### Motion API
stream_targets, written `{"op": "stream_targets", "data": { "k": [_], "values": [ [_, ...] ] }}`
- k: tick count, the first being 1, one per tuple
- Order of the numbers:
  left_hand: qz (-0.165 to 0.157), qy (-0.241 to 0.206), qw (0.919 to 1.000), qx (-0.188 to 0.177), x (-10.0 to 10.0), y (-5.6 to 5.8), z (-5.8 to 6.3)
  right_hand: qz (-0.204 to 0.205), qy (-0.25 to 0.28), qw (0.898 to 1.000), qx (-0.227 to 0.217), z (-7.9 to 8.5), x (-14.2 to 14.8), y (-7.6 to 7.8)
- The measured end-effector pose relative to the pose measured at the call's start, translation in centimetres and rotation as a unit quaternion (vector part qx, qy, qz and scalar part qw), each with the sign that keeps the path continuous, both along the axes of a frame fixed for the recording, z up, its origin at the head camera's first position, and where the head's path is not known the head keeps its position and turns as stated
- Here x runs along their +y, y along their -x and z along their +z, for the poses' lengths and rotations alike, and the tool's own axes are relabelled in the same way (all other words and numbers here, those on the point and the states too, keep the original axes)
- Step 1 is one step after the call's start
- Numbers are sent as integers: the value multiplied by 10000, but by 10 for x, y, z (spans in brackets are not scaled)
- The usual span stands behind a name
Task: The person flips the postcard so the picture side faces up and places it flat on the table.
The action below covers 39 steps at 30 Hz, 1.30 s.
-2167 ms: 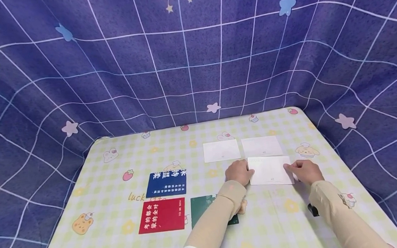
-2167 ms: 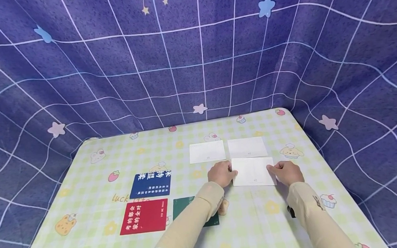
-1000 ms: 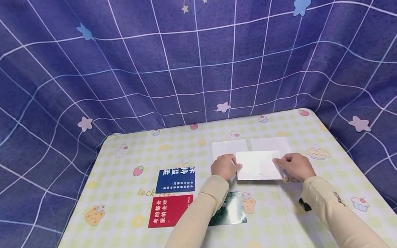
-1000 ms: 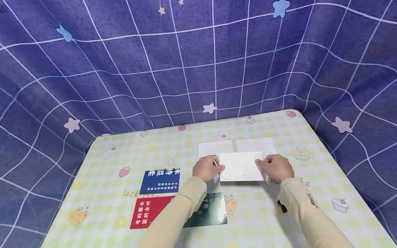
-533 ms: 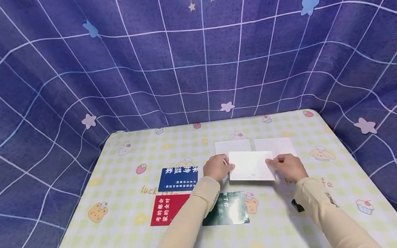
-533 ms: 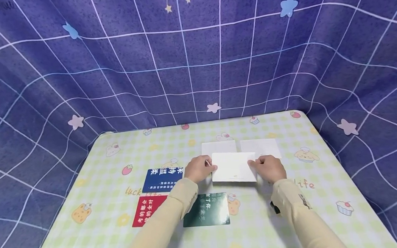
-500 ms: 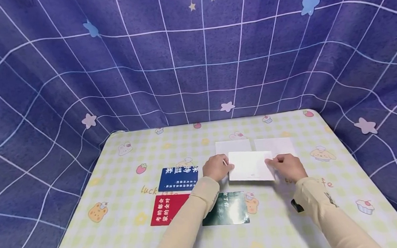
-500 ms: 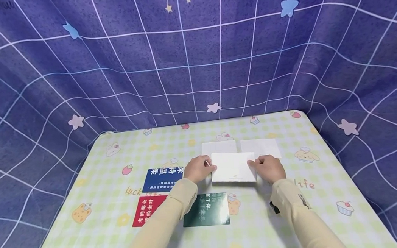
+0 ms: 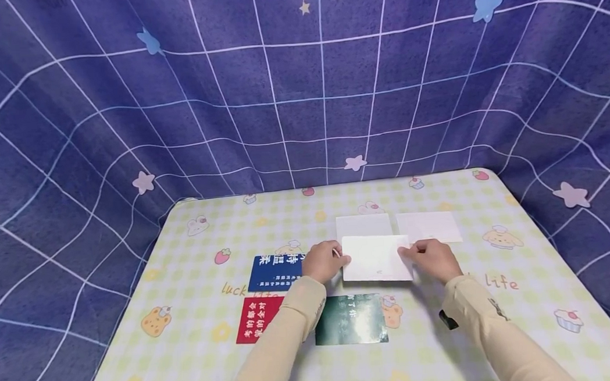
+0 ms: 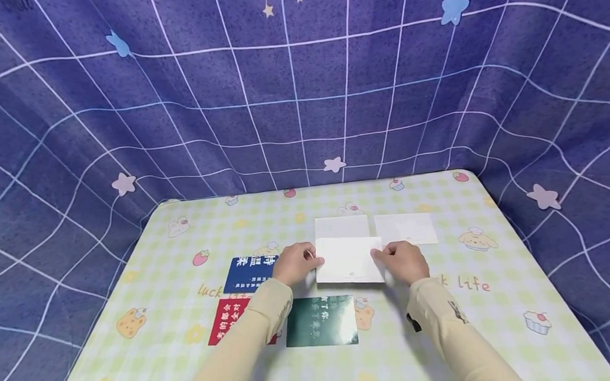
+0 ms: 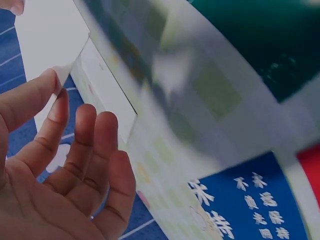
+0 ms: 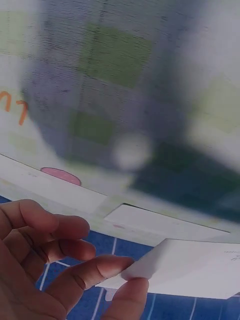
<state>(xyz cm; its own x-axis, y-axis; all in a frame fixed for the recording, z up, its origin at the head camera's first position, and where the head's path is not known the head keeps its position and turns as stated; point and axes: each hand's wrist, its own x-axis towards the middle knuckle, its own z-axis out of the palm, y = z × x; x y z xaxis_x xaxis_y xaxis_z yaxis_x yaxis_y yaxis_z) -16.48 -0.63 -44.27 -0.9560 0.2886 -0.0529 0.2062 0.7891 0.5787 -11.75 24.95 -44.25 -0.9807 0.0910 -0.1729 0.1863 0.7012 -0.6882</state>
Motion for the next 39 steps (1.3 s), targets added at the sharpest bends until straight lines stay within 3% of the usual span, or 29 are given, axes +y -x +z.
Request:
{"op": "stream_targets", "data": {
  "k": [5, 12, 20, 30, 33, 39],
  "values": [
    [-141, -352, 9992, -113, -11, 1, -7, 52, 56, 10000, 15, 0, -6, 0],
    [-348, -1331, 9901, -296, -25, 4, -14, 12, 209, 9997, -101, -1, -7, -2],
    [-496, -1849, 9808, 361, -31, 6, -21, -402, 479, 9963, -586, -4, 0, 0],
    [-430, -1515, 9809, 1141, -29, 1, -16, 55, 1130, 9918, -592, -7, -1, -4],
    [-410, -1390, 9829, 1140, -30, -1, -14, 144, 1253, 9904, -556, -9, -1, -5],
    [-296, -1033, 9907, 840, -30, -4, -16, -111, 1430, 9892, -315, -12, -4, -5]
  ]
}}
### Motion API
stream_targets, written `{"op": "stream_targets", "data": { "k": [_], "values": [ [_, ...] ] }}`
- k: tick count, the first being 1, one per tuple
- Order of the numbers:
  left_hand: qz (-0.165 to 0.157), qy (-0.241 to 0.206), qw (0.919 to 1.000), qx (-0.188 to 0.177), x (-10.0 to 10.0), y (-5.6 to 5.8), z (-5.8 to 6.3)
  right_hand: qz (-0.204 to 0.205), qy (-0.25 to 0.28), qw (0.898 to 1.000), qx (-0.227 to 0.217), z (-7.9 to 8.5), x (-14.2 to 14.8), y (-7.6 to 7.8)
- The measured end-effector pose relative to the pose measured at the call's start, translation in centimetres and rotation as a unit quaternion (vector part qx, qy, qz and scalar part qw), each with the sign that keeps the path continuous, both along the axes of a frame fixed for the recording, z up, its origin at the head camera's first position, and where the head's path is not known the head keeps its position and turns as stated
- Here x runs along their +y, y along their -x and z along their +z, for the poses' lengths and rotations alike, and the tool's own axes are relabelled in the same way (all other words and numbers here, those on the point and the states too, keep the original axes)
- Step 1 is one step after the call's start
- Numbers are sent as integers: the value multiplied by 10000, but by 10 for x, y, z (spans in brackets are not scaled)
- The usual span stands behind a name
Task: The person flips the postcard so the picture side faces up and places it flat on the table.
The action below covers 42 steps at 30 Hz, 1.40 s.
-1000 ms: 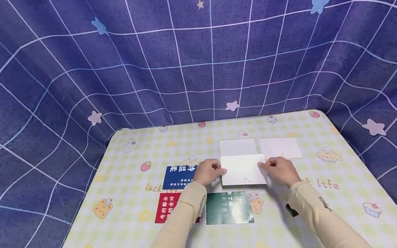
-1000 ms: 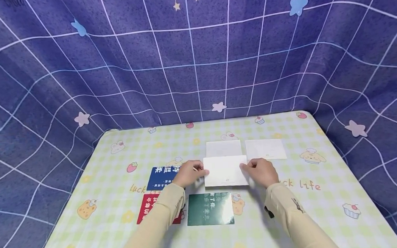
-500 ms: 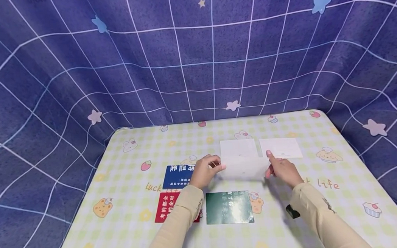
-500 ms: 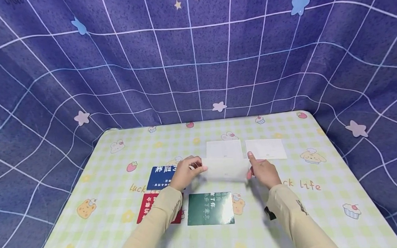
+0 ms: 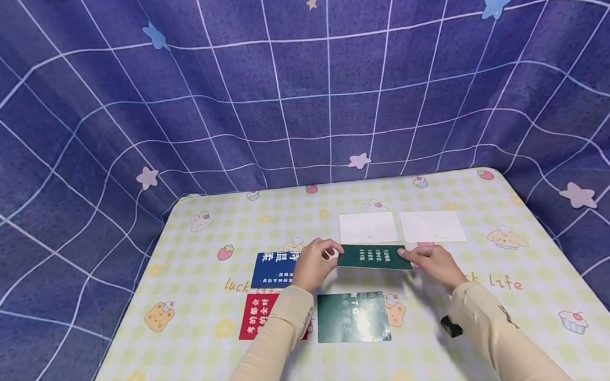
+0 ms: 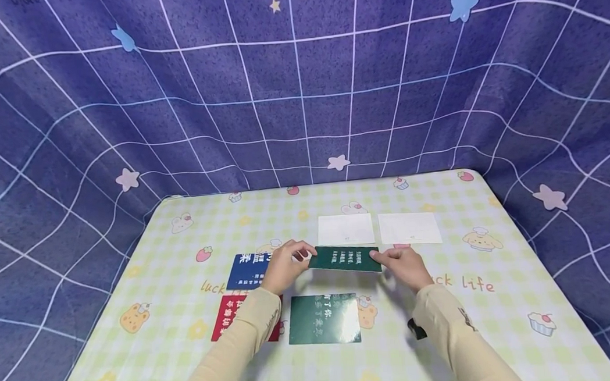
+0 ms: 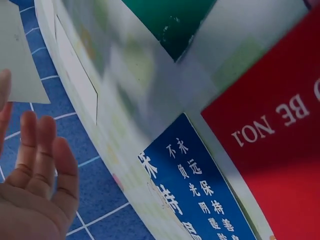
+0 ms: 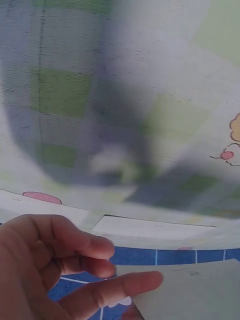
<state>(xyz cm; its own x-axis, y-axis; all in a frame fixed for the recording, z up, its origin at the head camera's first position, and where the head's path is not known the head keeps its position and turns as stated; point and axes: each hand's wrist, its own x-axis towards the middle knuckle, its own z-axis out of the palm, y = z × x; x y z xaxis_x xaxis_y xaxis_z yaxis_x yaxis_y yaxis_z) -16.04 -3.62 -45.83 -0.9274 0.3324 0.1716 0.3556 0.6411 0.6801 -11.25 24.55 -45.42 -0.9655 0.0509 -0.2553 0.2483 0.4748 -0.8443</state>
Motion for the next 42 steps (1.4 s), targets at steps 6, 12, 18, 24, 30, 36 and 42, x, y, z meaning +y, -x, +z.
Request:
{"op": "stream_targets", "data": {
  "k": [6, 12, 18, 24, 30, 36, 42],
  "values": [
    [485, 504, 9967, -407, 2, 1, 1, -215, -105, 9996, 163, 1, -4, 3],
    [240, 545, 9956, -724, 0, 2, 0, -231, -185, 9995, 114, 3, -5, 7],
    [243, 371, 9958, -799, -1, 3, 3, -254, -205, 9994, 103, 3, -9, 9],
    [568, 519, 9936, -823, 0, 2, 5, -158, -343, 9990, 234, 2, -16, 10],
    [893, 918, 9898, -631, 0, 2, 3, -63, -650, 9971, 387, 1, -23, 11],
    [1163, 1229, 9839, -572, -1, 1, 1, -27, -942, 9944, 470, -3, -30, 14],
    [1353, 1414, 9786, -629, -3, 1, -4, 34, -1157, 9926, 366, -5, -38, 15]
  ]
}}
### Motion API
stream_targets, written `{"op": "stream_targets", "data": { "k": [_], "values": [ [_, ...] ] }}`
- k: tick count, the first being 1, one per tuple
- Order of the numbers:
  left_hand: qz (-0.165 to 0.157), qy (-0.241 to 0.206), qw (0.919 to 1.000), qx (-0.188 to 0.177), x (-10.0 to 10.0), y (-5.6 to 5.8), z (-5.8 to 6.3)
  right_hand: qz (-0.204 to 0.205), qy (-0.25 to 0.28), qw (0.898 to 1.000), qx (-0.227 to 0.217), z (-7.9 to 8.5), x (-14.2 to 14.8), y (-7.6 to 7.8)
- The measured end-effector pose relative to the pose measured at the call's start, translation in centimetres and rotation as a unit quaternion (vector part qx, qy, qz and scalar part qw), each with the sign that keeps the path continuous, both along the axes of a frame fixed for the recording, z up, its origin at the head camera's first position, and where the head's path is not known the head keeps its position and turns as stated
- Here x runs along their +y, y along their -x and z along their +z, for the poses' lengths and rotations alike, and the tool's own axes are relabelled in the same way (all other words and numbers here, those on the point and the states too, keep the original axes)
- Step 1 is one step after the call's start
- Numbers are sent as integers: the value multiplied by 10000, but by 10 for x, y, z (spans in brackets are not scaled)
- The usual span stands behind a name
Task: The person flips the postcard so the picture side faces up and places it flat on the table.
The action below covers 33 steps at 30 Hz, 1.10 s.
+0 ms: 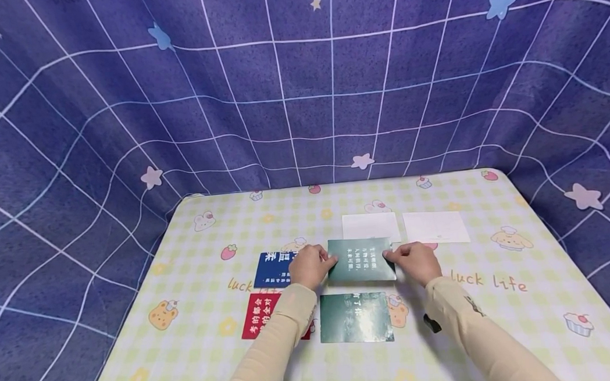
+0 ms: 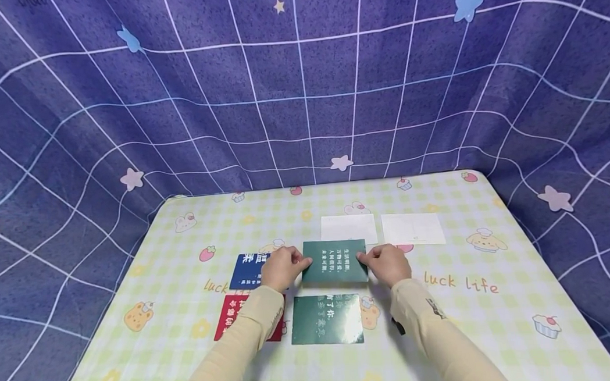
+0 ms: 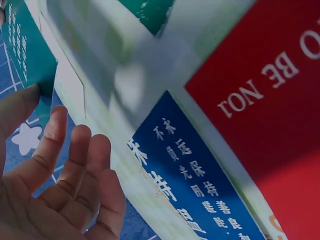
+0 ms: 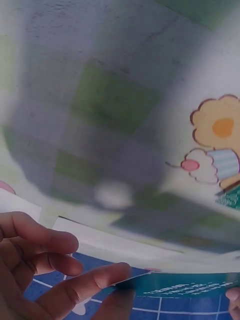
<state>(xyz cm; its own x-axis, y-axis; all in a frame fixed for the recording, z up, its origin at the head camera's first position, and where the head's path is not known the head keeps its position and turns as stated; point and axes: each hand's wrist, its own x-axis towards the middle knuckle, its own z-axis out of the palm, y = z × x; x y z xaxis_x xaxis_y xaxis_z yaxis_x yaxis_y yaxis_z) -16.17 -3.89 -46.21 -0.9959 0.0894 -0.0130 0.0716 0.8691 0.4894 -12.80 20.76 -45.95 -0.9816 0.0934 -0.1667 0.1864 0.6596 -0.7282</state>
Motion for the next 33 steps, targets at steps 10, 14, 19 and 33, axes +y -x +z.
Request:
{"op": "stream_targets", "data": {
  "k": [10, 14, 19, 33],
  "values": [
    [32, 430, 9989, 205, 0, -2, -8, -57, -568, 9984, -46, -13, -9, 3],
    [5, 811, 9959, 410, 1, -1, -12, -99, -764, 9970, -37, -17, -13, 4],
    [25, 1363, 9889, 587, 4, 0, -16, -102, -993, 9950, -72, -20, -18, 5],
    [162, 1934, 9799, 468, 11, 1, -17, -111, -1522, 9883, 32, -27, -25, 11]
  ]
}}
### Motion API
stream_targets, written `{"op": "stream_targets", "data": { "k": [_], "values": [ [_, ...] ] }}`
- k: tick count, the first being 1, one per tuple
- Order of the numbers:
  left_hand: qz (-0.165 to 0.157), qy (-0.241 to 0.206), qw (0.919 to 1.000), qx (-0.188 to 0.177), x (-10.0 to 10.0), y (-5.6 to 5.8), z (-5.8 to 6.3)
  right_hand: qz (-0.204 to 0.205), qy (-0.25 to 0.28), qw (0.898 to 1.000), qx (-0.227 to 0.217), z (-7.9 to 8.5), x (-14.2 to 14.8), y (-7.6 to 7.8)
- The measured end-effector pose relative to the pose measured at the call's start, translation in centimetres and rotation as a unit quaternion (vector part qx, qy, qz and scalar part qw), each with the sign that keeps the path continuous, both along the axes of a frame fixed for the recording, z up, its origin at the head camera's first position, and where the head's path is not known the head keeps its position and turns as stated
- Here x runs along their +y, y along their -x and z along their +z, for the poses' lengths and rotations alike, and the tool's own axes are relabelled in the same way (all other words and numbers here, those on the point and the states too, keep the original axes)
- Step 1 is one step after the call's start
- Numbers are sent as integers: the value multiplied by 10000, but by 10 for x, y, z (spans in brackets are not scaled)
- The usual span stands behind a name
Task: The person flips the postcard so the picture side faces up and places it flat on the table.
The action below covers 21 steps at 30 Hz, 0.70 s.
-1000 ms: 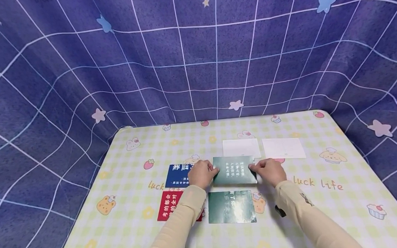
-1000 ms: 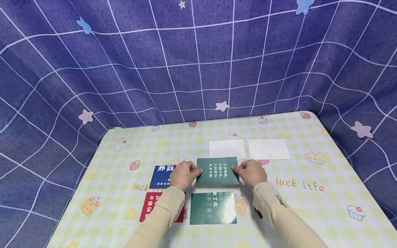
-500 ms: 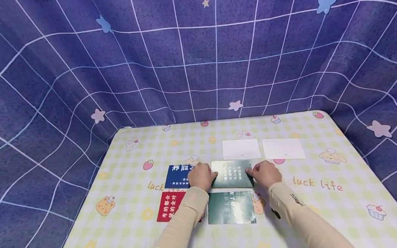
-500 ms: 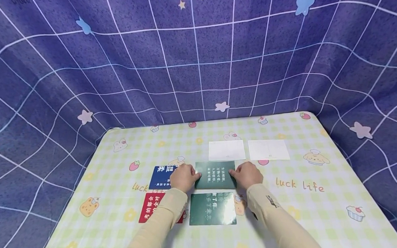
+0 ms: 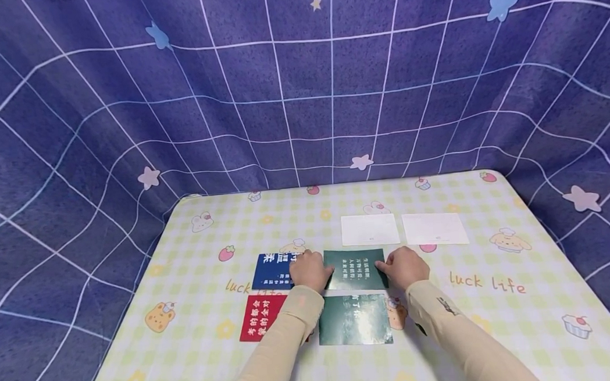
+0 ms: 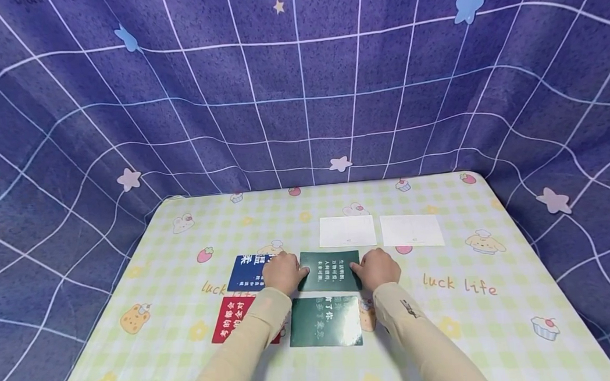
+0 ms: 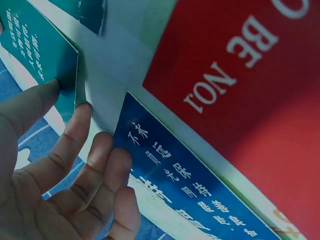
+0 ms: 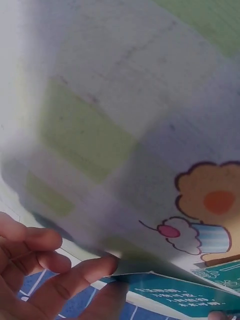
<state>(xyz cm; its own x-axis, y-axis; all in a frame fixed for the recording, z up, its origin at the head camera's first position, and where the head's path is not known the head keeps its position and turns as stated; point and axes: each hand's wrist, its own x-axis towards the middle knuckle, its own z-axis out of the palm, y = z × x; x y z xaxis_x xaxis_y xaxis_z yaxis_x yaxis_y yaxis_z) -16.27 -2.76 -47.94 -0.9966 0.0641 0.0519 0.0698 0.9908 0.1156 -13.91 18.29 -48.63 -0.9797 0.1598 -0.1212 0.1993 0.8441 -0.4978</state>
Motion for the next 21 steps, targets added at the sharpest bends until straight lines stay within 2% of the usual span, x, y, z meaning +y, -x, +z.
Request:
{"op": "stream_targets", "data": {
  "k": [3, 12, 16, 21],
  "values": [
    [2, 189, 9998, -87, 2, 2, -1, -7, -260, 9996, 58, 1, -3, 1],
    [-120, 693, 9975, -33, 9, 1, 0, 148, -1005, 9944, 283, 2, -10, 1],
    [-244, 736, 9970, 48, 10, 1, -1, 210, -1105, 9929, 397, 2, -11, 0],
    [-290, 597, 9978, 20, 10, 2, -3, 246, -944, 9944, 398, -1, -10, 1]
  ]
}}
